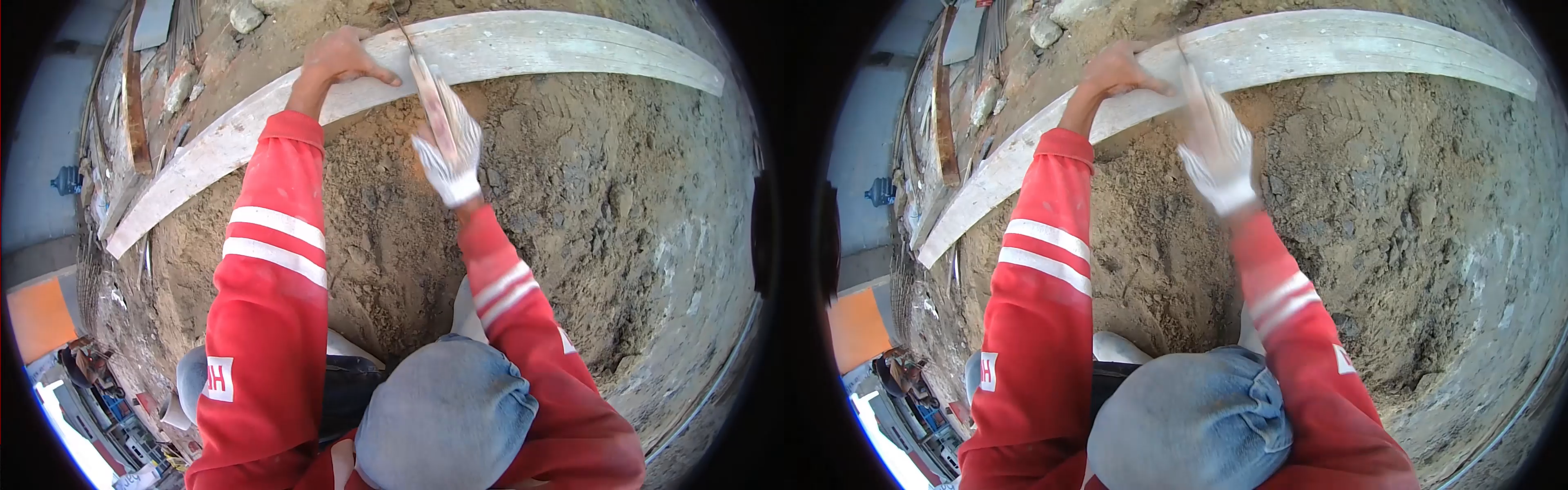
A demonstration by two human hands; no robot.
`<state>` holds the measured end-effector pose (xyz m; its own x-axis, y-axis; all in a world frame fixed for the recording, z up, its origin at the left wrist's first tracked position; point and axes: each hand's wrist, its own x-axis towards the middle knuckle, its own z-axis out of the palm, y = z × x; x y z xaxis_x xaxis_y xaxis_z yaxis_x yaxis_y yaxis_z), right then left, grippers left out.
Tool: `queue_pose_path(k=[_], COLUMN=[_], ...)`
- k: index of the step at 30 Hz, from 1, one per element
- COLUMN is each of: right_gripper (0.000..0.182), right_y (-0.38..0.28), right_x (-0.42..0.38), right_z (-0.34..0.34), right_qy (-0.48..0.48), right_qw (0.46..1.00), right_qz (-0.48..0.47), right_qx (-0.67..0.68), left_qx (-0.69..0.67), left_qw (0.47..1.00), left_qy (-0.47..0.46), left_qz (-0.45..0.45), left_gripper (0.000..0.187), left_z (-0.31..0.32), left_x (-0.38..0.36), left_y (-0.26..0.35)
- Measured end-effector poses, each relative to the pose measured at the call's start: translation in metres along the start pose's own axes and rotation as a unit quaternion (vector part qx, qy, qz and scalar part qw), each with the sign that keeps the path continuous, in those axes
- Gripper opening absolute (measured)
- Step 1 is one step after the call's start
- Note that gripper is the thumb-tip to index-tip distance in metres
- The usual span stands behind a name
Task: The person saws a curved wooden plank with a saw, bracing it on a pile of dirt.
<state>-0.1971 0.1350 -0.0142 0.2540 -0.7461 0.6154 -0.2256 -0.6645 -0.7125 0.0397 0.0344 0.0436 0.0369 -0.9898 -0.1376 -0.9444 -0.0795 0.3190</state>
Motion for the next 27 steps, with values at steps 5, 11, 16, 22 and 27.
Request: queue_pose_path(k=[5, 11, 16, 22, 27], right_gripper=[0.071, 0.059, 0.071, 0.058, 0.063], right_y=[-0.005, -0.078, 0.012, -0.019, -0.091], right_x=[-0.033, -0.134, -0.027, -0.051, -0.124], right_z=[-0.033, -0.118, -0.001, -0.047, -0.119], right_qy=[-0.058, -0.17, -0.036, -0.069, -0.171], right_qw=[0.995, 0.973, 0.991, 0.996, 0.963], right_qz=[-0.027, 0.107, 0.009, 0.032, 0.208], right_qx=[-0.074, -0.111, -0.127, -0.038, 0.006], left_qx=[0.014, -0.083, 0.04, 0.084, 0.004], left_qw=[0.999, 0.995, 0.998, 0.995, 0.999], left_qy=[0.037, -0.054, 0.049, 0.049, 0.041], left_qz=[-0.004, 0.013, -0.005, -0.036, -0.005], left_gripper=[0.094, 0.092, 0.096, 0.098, 0.084], left_z=[-0.004, -0.007, 0.0, -0.013, -0.015], left_x=[-0.004, -0.003, -0.014, -0.032, -0.022], left_y=[-0.003, -0.002, 0.003, 0.024, 0.009])
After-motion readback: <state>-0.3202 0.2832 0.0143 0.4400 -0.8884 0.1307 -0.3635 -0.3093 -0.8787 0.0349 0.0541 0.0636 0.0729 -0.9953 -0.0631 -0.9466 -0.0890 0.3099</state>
